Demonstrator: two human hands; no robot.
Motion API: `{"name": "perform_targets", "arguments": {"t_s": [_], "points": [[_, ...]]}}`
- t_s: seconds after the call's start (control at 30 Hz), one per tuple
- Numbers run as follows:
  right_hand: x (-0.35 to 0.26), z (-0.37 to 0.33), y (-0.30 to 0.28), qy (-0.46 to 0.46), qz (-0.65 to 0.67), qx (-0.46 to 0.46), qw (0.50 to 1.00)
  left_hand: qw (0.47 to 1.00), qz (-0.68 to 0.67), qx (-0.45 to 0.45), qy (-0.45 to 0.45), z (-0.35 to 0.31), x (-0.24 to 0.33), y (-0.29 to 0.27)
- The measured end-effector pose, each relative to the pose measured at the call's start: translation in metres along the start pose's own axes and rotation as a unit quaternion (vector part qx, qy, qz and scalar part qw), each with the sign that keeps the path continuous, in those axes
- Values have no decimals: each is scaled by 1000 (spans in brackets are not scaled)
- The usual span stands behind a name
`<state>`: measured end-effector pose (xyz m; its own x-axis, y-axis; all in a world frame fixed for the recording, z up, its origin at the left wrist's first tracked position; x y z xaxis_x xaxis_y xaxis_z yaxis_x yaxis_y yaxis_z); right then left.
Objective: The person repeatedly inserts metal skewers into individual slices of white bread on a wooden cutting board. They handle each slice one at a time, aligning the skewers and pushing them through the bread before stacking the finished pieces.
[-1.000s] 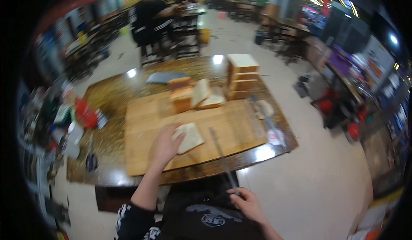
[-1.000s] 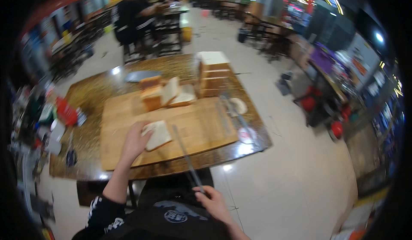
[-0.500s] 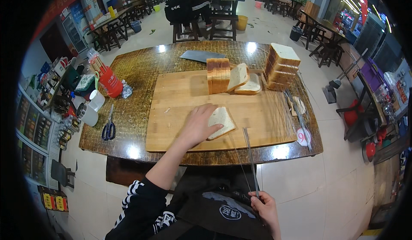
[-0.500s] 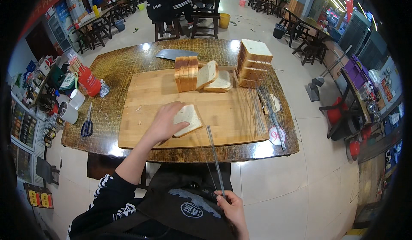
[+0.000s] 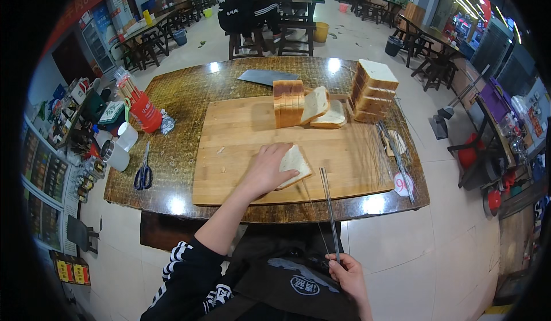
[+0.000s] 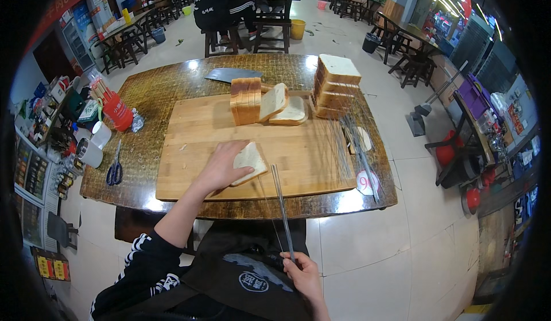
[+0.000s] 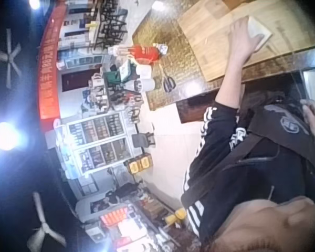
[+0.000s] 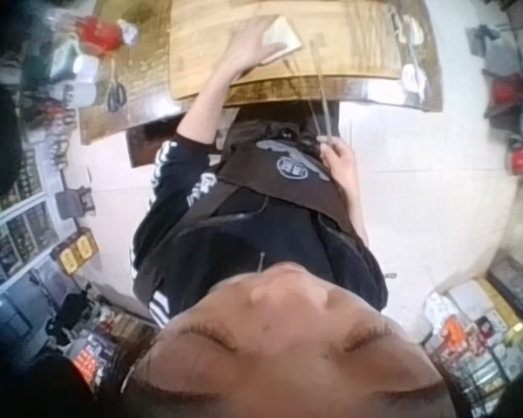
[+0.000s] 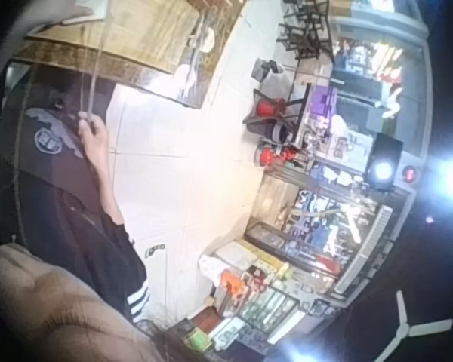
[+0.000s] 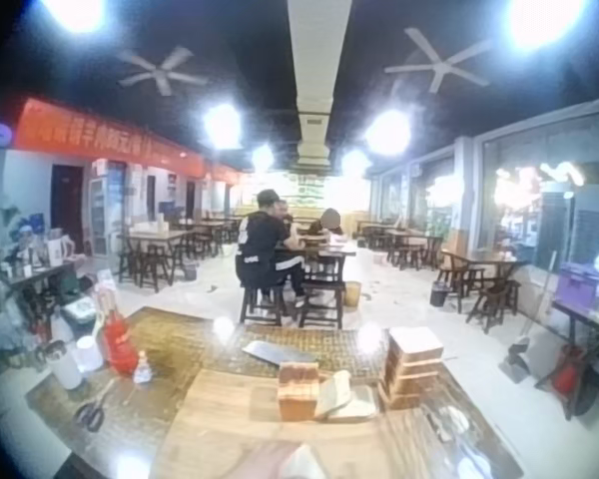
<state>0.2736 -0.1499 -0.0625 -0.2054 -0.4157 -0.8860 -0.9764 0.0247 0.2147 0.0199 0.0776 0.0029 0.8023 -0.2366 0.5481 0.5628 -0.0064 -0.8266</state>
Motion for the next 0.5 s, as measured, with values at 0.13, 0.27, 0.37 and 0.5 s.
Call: {"name": "perform_targets", "arguments": {"t_s": [0.13, 0.27, 0.37, 0.5], "points": [[-6, 6, 7, 7, 5, 0, 1000, 1000, -13, 1, -6, 1, 0, 1], [-11, 18, 14, 0, 10, -7, 1000, 1000, -18, -3, -9, 1, 1, -1], [-12, 28, 22, -13, 23, -7, 1000, 1000, -18, -1, -10, 1, 2, -1], [-20, 39, 32, -14, 29, -8, 999, 1000, -14, -5, -13, 2, 3, -1]]}}
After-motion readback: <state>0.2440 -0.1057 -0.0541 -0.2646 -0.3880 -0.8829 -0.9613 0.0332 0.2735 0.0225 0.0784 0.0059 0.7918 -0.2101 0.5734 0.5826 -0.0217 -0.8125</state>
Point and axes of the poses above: each hand's wrist, its own z-axis towards the middle knuckle, its own y-axis out of the palm, x = y × z, the point moved 4 cm from there along z, towards the middle knuckle, and after that the axes turned 6 degrees about -y, right-handed, at the moved point
